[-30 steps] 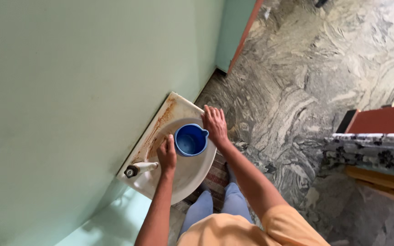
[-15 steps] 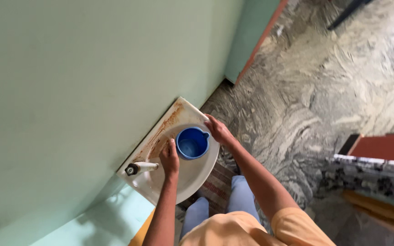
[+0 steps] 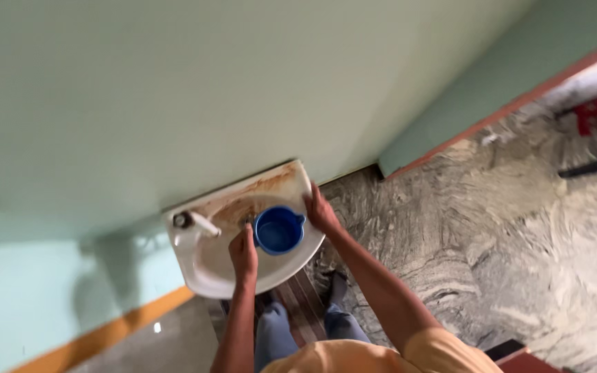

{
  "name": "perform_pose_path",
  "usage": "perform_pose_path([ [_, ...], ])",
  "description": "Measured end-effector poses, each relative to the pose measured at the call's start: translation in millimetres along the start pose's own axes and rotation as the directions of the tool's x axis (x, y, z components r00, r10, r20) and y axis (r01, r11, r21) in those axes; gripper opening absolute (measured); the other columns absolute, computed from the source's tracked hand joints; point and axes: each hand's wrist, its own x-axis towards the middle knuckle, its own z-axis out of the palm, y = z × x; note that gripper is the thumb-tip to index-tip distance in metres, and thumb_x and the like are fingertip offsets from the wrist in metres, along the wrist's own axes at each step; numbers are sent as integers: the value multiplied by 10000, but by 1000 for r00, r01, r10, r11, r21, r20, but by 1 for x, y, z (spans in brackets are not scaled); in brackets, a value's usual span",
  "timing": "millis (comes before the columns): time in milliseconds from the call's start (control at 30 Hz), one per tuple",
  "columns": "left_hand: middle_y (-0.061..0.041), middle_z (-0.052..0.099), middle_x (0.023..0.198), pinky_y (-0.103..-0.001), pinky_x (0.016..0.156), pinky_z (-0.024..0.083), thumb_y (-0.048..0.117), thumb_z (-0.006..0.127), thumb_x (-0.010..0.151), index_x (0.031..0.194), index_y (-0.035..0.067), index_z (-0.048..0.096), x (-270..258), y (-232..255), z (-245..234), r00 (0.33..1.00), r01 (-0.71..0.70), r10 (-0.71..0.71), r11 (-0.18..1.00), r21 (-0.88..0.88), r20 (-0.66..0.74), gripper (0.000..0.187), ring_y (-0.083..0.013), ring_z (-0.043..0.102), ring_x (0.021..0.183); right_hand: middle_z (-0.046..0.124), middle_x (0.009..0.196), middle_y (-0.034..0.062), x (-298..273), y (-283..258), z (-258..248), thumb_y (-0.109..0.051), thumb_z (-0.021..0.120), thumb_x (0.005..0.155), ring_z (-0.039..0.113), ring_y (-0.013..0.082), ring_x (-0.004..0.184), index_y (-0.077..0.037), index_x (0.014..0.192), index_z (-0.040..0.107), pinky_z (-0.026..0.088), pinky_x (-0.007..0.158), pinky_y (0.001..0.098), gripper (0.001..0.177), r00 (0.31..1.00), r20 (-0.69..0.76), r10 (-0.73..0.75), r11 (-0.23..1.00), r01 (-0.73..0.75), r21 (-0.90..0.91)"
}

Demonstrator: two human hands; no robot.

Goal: The person cleans a dirty bathroom sink using a blue plastic cup to pour water and their hands to scrub the basin. They repeatedly fill the cup from the tap, pour water into the sink, and scrub the surface to remove stains.

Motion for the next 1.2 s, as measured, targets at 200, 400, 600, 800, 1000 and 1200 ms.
perform_pose_path([
  [200, 15, 322, 592, -358, 531, 254, 355, 563, 1066, 673, 24, 414, -13, 6, 7, 995, 25, -19, 998, 65, -100, 536, -81, 300, 603, 566, 1358, 364, -18, 4, 1, -246, 463, 1066, 589, 530, 1175, -12, 1552, 309, 527, 939, 554, 561, 987, -92, -134, 990, 138, 32],
  [400, 5, 348, 578, -360, 527, 284, 335, 575, 1055, 685, 0, 458, -16, 17, 12, 993, 51, -48, 998, 28, -105, 513, -85, 322, 597, 537, 1429, 350, -20, 0, 4, -272, 474, 1091, 547, 509, 1297, 8, 1546, 332, 490, 1059, 526, 552, 998, -61, -14, 997, 9, -70],
  [600, -13, 350, 559, -365, 516, 284, 310, 575, 1047, 690, -1, 487, -19, 26, 20, 995, 5, -2, 1000, 27, -105, 482, -106, 323, 562, 181, 1659, 356, 12, -32, -8, -224, 501, 1020, 199, 495, 1539, 107, 1608, 148, 215, 1254, 568, 761, 940, -68, -334, 865, 277, -419],
  [800, 2, 380, 530, -345, 507, 315, 308, 566, 1046, 676, 6, 505, -14, 34, 30, 988, -1, 12, 997, 73, -157, 481, -97, 356, 532, 126, 1675, 264, 5, -71, -47, -273, 590, 914, 77, 486, 1554, 79, 1574, 204, 138, 1247, 612, 841, 854, 331, -402, 627, 520, -580],
  [1000, 1, 295, 581, -373, 527, 241, 292, 563, 1072, 666, 21, 393, -22, 27, 45, 952, 28, -47, 997, -68, -301, 516, -103, 270, 569, 248, 1662, 294, 21, -73, -57, -258, 555, 950, 114, 488, 1568, 86, 1490, 349, 156, 1265, 595, 673, 689, 576, -440, 441, 724, -531],
  [1200, 13, 284, 625, -363, 544, 242, 286, 545, 1083, 705, 32, 376, -32, 25, 66, 875, 33, -56, 998, -58, -481, 486, -95, 255, 605, 326, 1601, 319, 28, -74, -75, -219, 511, 946, 186, 446, 1550, 139, 1499, 370, 147, 1277, 535, 673, 542, 677, -499, 299, 840, -452],
])
